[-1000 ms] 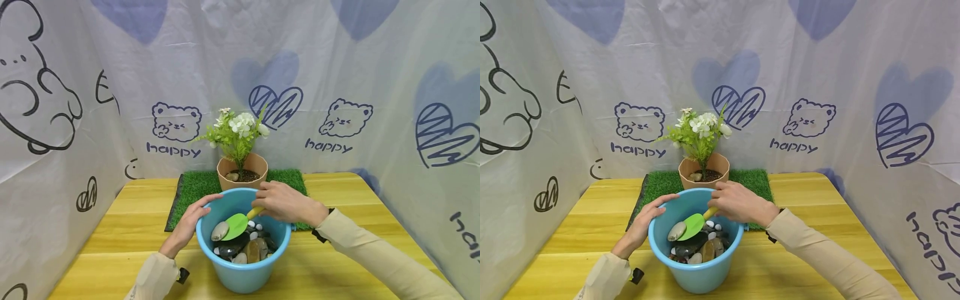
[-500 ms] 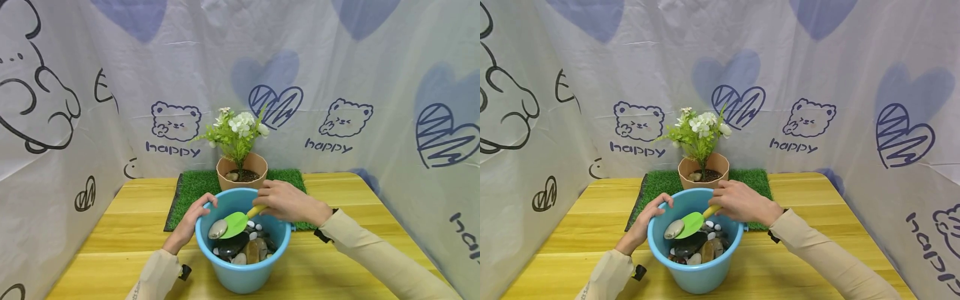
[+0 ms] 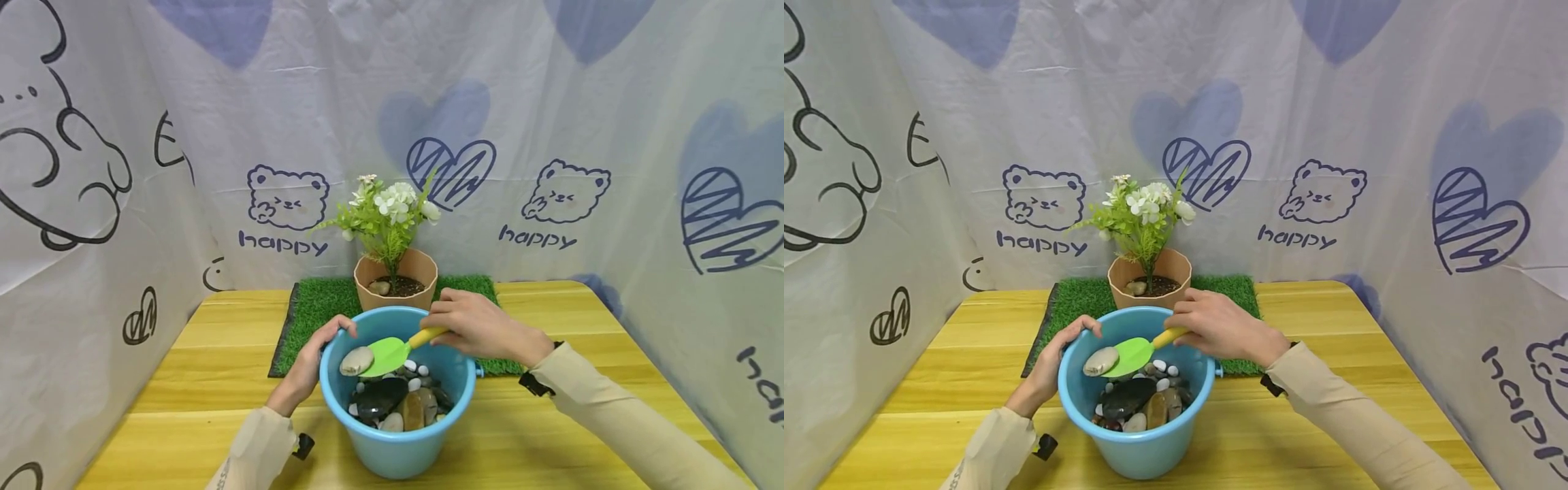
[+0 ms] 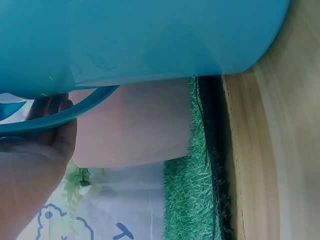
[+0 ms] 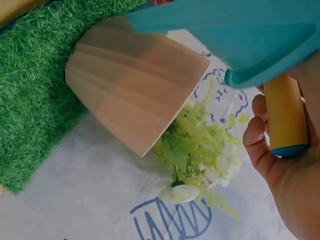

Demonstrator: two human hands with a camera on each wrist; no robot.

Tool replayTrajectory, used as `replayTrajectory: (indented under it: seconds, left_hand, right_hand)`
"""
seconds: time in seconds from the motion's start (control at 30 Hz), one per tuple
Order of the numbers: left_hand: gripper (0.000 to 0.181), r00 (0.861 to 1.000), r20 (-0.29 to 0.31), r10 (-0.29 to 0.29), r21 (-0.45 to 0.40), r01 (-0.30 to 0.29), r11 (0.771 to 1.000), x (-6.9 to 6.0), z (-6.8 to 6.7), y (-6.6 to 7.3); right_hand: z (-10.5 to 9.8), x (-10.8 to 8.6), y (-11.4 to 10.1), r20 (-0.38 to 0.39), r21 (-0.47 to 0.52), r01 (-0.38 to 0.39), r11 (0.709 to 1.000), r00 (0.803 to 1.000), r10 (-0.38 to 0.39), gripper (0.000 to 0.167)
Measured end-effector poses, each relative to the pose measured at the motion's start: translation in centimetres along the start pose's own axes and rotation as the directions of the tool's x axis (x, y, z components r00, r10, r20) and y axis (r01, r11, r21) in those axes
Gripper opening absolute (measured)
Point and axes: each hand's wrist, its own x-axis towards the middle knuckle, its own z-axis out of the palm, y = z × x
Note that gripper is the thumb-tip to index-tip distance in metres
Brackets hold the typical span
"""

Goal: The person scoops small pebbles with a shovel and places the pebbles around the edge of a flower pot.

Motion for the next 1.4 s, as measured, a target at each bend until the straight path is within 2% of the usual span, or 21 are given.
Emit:
replayTrajectory:
  seconds: [0.17, 0.37, 0.6, 1.03, 1.4]
  left_hand:
    - [0.04, 0.999, -0.008, -0.048, 0.04, 0.048, 0.998, -0.3, -0.2, 0.1]
    - [0.043, 0.998, 0.025, -0.049, 0.053, 0.048, 0.997, -0.4, -0.3, 0.1]
    - [0.049, 0.997, 0.01, -0.082, 0.044, 0.081, 0.996, -0.4, -0.2, 0.4]
    - [0.048, 0.999, 0.007, -0.046, 0.028, 0.046, 0.999, -0.5, -0.1, 0.3]
    - [0.051, 0.999, 0.01, -0.047, 0.022, 0.047, 0.999, -0.5, -0.1, 0.3]
  right_hand:
    - [-0.2, -0.6, 0.2, -0.016, -0.015, -0.004, 1.0, 1.0, 0.004, 0.026]
    - [-0.3, -1.0, 0.2, -0.034, -0.009, 0.003, 1.0, 0.999, -0.003, 0.026]
    - [-0.6, -1.5, 0.4, -0.063, 0.002, -0.021, 1.0, 0.998, 0.021, 0.027]
    - [-1.0, -2.6, 1.1, -0.096, -0.001, -0.078, 0.997, 0.992, 0.077, 0.028]
    - [-1.1, -2.8, 1.3, -0.103, -0.002, -0.09, 0.996, 0.991, 0.089, 0.028]
